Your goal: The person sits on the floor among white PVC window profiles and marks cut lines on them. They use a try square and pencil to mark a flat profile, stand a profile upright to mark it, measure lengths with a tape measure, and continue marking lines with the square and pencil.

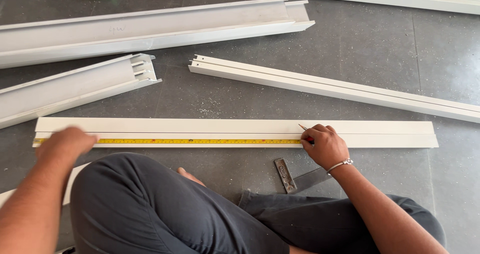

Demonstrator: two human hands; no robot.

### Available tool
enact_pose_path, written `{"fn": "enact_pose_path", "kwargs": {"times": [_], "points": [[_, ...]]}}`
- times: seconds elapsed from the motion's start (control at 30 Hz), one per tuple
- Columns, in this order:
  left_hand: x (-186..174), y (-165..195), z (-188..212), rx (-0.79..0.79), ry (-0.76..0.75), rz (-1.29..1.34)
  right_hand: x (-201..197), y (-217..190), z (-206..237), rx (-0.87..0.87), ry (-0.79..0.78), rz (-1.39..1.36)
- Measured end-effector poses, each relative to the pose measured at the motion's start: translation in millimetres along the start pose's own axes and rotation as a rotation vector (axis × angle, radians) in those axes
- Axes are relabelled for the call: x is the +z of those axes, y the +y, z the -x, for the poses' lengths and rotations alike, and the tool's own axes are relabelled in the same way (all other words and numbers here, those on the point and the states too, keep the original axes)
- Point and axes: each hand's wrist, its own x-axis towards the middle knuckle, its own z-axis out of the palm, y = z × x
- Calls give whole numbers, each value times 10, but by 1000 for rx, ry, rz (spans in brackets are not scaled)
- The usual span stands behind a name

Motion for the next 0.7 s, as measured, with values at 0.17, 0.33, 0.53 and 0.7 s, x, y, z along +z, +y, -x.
{"fn": "enact_pose_path", "kwargs": {"times": [0.17, 0.33, 0.53, 0.7], "points": [[-9, 1171, 572, 698, -107, 506, -2, -10, 4, -11, 0, 10], [1192, 2554, 2160, 1183, -43, 49, -2, 4, -8, -28, 26, 2], [1571, 3020, 2681, 1185, 306, -12, 7, 7, 0, -24, 44, -29], [1503, 2984, 2663, 1173, 177, -81, -113, 9, -25, -142, 236, -170]]}}
